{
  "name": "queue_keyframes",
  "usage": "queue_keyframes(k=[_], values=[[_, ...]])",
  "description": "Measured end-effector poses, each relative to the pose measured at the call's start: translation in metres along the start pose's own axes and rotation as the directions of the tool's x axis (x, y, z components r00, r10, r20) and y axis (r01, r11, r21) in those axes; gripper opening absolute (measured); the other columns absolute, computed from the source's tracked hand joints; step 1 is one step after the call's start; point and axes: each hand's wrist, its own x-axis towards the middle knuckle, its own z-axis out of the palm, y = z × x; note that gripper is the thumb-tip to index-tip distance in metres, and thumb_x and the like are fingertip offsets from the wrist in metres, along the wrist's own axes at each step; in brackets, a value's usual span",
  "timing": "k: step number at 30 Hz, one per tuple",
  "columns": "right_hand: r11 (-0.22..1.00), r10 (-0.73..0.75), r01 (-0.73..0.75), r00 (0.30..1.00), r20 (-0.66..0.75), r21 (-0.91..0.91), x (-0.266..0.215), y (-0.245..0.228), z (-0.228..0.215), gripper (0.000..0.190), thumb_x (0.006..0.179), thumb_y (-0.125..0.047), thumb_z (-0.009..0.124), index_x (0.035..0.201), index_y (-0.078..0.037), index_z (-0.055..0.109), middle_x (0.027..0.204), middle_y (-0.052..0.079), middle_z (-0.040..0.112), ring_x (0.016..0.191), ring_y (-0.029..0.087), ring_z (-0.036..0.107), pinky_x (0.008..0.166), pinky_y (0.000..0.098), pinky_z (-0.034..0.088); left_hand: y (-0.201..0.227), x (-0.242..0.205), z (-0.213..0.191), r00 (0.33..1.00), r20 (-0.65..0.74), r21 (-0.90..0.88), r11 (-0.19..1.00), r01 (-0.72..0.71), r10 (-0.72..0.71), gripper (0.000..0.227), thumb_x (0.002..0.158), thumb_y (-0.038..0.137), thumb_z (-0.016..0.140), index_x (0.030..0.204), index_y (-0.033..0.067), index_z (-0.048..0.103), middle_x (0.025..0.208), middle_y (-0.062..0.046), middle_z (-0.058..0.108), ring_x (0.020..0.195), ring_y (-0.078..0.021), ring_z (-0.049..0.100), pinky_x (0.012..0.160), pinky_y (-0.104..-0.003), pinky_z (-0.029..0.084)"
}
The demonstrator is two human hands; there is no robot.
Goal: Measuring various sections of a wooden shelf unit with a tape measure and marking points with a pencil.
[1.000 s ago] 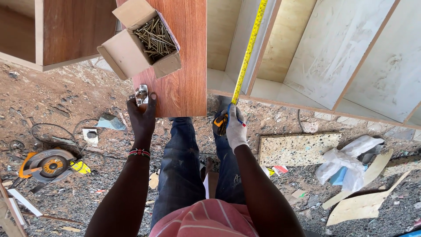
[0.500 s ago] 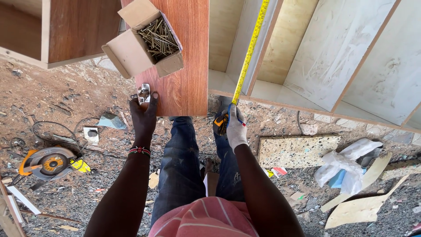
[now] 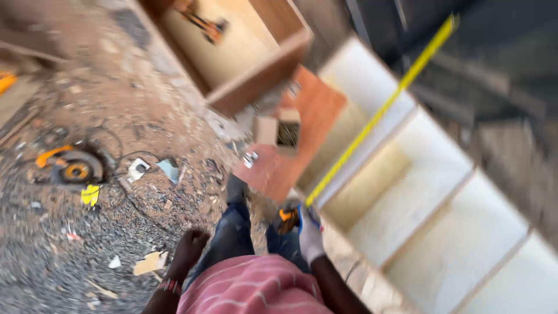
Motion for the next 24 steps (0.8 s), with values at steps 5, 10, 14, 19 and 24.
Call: queue_keyframes(k=[5,10,14,19,24], values=[[0.979,0.183,-0.202,0.921,0.344,0.019,-0.059,-0.060,0.031,0.013,0.112,-0.021,0.078,0.110,-0.008,0.082,0.116,0.023,0.087,0.109,0.037,0.083,0.093,0.0548,0.071,-0.074,-0.061,-0.005,0.928,-0.294,-0.082,0.974,0.212,-0.227,0.033,0.104,0.034,0.081,0.119,0.0061,0.089,0.117,-0.013,0.096,0.113,-0.0279,0.088,0.105,-0.044,0.064],[0.978,0.177,-0.061,0.757,0.629,-0.202,-0.079,-0.099,0.106,0.034,0.119,-0.025,0.065,0.125,0.003,0.084,0.125,0.029,0.088,0.116,0.039,0.083,0.102,0.0524,0.069,0.008,-0.059,-0.023,0.897,-0.348,-0.311,0.937,0.161,-0.270,0.031,0.111,0.043,0.074,0.114,0.0137,0.085,0.099,-0.007,0.094,0.091,-0.0218,0.088,0.087,-0.041,0.061],[0.951,0.088,0.193,0.577,0.812,-0.240,-0.101,-0.097,0.204,0.032,0.119,-0.031,0.066,0.118,-0.005,0.083,0.123,0.023,0.094,0.115,0.027,0.083,0.099,0.0416,0.067,0.057,-0.005,-0.059,0.985,-0.169,-0.698,0.703,-0.136,0.024,0.041,0.119,0.039,0.067,0.122,0.0025,0.086,0.117,-0.014,0.093,0.100,-0.0216,0.085,0.081,-0.031,0.062],[0.842,0.155,0.361,0.550,0.820,-0.401,-0.172,-0.095,0.351,0.042,0.119,-0.039,0.060,0.132,-0.006,0.083,0.128,0.016,0.086,0.124,0.023,0.082,0.112,0.0394,0.063,0.123,-0.010,-0.175,0.983,-0.045,-0.738,0.657,-0.153,0.178,0.046,0.117,0.058,0.060,0.117,0.0141,0.073,0.114,-0.005,0.078,0.103,-0.0159,0.075,0.094,-0.037,0.064],[0.900,0.127,0.309,0.492,0.861,-0.309,-0.201,-0.079,0.443,0.033,0.119,-0.034,0.068,0.134,-0.007,0.078,0.126,0.012,0.083,0.122,0.020,0.079,0.106,0.0384,0.064,0.098,0.007,-0.252,0.998,0.009,-0.941,0.339,-0.012,0.060,0.037,0.108,0.037,0.084,0.123,0.0112,0.064,0.118,-0.011,0.080,0.109,-0.0226,0.082,0.095,-0.041,0.069]])
